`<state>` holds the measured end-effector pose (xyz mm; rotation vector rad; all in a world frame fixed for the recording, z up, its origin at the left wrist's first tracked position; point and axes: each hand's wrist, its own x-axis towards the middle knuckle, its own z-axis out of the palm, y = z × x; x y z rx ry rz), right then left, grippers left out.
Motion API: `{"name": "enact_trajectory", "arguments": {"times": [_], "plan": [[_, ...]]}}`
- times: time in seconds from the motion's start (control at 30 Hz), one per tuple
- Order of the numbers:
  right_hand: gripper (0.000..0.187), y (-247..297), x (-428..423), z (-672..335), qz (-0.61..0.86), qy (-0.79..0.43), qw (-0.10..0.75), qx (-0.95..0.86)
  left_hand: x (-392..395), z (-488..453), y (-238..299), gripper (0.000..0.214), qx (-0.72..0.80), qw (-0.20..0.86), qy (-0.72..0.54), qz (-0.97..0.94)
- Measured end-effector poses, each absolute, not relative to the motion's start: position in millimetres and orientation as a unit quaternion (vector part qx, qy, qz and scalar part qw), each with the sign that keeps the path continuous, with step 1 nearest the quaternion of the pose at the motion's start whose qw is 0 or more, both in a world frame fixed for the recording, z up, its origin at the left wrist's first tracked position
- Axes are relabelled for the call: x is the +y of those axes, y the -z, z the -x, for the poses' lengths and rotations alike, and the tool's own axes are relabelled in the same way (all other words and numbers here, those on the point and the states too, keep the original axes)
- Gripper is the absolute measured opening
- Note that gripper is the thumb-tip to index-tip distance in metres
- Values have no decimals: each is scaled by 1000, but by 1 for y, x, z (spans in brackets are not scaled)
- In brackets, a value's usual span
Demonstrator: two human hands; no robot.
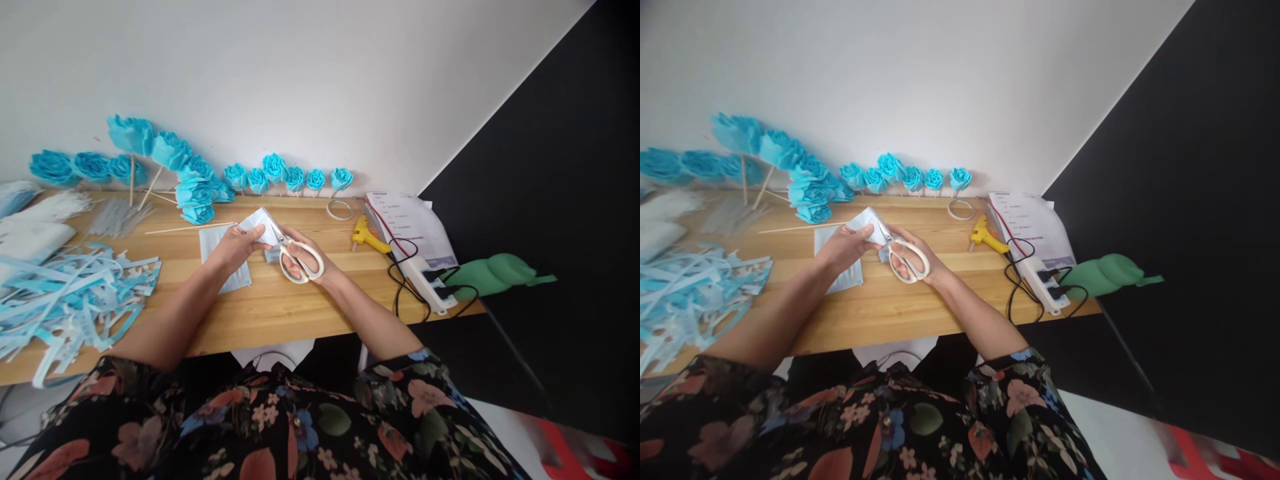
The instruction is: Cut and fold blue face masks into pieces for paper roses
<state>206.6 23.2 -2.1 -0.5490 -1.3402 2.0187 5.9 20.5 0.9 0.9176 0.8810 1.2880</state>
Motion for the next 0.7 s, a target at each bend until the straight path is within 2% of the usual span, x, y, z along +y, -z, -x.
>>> {"name": "enact_trajectory", "arguments": {"times": [0.23, 0.7], "plan": [[80, 0, 25, -210, 190, -791, 285, -506, 15, -11, -3, 41, 429, 566, -529, -464], [86, 1, 25, -205, 163, -756, 337, -537, 19, -9, 5, 46, 464, 544, -517, -471]]}}
